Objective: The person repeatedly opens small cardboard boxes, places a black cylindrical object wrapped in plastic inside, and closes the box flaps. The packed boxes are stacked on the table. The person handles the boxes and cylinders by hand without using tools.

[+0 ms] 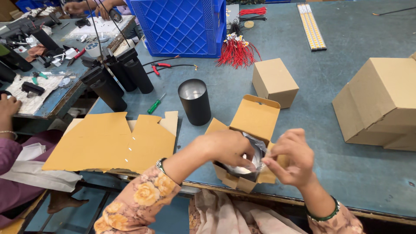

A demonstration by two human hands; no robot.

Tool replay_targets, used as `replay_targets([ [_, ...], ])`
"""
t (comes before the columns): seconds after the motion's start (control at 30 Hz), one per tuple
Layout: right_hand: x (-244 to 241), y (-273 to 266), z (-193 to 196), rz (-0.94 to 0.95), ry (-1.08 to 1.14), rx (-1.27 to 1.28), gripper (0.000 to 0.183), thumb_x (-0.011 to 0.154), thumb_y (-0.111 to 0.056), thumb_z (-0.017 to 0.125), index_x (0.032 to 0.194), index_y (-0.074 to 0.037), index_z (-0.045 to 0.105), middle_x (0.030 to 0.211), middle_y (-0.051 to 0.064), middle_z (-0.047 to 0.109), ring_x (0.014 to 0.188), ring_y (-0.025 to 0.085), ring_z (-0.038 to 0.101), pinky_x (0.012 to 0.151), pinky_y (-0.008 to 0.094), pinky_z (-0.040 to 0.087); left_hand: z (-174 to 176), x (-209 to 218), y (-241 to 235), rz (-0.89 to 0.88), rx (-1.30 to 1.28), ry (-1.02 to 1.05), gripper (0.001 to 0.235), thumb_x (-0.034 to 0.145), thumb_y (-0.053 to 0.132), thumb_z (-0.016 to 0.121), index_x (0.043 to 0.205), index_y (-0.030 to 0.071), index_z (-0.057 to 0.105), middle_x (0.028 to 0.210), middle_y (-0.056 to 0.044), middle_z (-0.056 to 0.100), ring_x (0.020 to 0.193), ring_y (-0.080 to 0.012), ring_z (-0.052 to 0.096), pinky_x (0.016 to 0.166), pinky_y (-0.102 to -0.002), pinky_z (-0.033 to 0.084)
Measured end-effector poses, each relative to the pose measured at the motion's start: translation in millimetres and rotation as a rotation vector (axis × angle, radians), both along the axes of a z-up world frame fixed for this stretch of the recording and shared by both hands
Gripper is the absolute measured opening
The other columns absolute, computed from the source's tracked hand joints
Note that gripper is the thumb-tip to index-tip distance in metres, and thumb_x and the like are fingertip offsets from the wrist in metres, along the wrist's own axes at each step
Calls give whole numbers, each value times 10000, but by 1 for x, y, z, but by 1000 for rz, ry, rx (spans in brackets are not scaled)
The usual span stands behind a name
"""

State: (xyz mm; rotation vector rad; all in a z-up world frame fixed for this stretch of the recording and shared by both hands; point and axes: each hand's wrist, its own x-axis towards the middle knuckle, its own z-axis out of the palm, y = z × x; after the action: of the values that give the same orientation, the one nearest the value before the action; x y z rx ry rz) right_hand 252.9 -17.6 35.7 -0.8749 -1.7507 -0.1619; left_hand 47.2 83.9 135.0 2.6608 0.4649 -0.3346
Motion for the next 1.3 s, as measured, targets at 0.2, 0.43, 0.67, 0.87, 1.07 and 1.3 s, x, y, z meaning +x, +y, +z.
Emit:
replay_targets([
  [0.2,-14,-5,-87,175,712,156,912,862,-726,724,1495,-131,444,1379,118,534,1267,208,554,1163,398,410,-32,11,-6,-36,108,34,310,788,408,697,952,158,780,868,-138,756,844,-339,720,733,-474,557],
  [0.43,-36,-19,-157,93,395,-780,1037,619,-445,950,1434,-35,459,1436,186,500,1357,323,469,1133,507,377,-64,32,-14,34,228,33,224,807,243,637,852,55,750,863,-181,743,801,-358,722,701,-496,560],
  [0.67,-52,-4,-88,12,233,-218,1304,536,-346,898,1569,-4,178,1473,212,344,1368,383,375,1157,515,323,-45,-24,-58,69,434,-329,178,811,262,689,764,95,730,773,-85,701,781,-268,687,1008,-494,415],
  [0.87,-34,-8,-55,52,229,-290,1371,595,-375,949,1606,1,102,1499,199,329,1409,375,405,1177,496,360,8,-61,-84,248,474,-786,115,824,210,756,862,112,711,886,32,674,1043,-201,588,982,-490,276],
  [1.07,0,-3,-75,2,248,-340,1376,469,-243,916,1598,-71,147,1511,183,357,1429,335,392,1164,470,345,21,-96,-100,453,497,-971,237,758,220,829,925,86,728,900,18,676,1001,-198,596,995,-447,289],
  [1.3,22,-2,-91,79,537,-432,1300,564,-141,874,1630,-93,131,1511,98,384,1400,251,445,1162,420,403,-15,-148,-115,1024,456,-1587,340,883,178,801,1154,19,674,1118,-44,659,1096,-218,549,1017,-342,404],
])
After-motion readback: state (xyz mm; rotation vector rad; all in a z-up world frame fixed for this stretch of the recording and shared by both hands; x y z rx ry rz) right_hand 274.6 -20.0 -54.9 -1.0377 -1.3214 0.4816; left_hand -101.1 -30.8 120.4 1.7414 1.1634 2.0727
